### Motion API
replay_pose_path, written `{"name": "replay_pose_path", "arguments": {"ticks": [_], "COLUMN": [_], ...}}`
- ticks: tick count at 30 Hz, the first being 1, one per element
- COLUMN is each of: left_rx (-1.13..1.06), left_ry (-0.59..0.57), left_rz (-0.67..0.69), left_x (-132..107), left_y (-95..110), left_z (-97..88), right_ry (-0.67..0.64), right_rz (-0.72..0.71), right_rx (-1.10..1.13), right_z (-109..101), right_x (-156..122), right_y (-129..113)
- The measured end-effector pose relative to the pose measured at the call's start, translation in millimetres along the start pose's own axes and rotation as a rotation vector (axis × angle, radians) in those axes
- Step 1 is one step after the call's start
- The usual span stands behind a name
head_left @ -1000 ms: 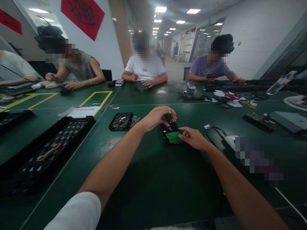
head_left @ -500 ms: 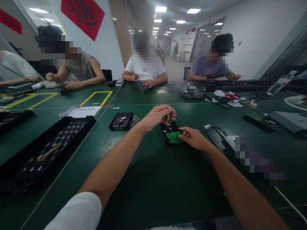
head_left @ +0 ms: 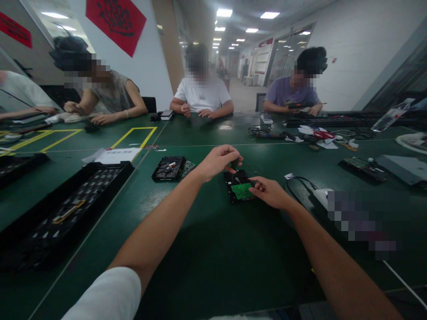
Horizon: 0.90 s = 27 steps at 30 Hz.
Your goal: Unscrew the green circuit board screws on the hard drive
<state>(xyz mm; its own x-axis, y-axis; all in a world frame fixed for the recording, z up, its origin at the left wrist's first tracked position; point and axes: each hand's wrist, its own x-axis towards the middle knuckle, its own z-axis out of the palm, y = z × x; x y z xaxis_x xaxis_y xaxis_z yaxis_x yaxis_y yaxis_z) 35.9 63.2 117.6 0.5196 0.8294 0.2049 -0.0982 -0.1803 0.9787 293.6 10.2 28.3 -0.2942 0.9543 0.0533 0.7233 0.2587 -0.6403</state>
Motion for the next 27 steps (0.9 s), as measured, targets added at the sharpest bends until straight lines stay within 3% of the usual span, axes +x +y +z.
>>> {"name": "replay_pose_path", "arguments": {"ticks": [8, 18, 27], "left_rx": [-0.114, 0.011, -0.133], "left_ry": [-0.089, 0.015, -0.112], "left_rz": [-0.062, -0.002, -0.058], "left_x": [-0.4, 0.8, 1.3], "left_y": [0.0, 0.1, -3.3], "left_z": [-1.0, 0.5, -2.9], "right_ry": [-0.002, 0.006, 0.006], "right_rz": [0.001, -0.014, -0.016], "right_rx": [-0.005, 0.006, -0.001], "right_z": [0.9, 1.3, 1.5], "right_x": [1.3, 0.1, 0.5], "right_y": [3.0, 1.4, 2.9]}}
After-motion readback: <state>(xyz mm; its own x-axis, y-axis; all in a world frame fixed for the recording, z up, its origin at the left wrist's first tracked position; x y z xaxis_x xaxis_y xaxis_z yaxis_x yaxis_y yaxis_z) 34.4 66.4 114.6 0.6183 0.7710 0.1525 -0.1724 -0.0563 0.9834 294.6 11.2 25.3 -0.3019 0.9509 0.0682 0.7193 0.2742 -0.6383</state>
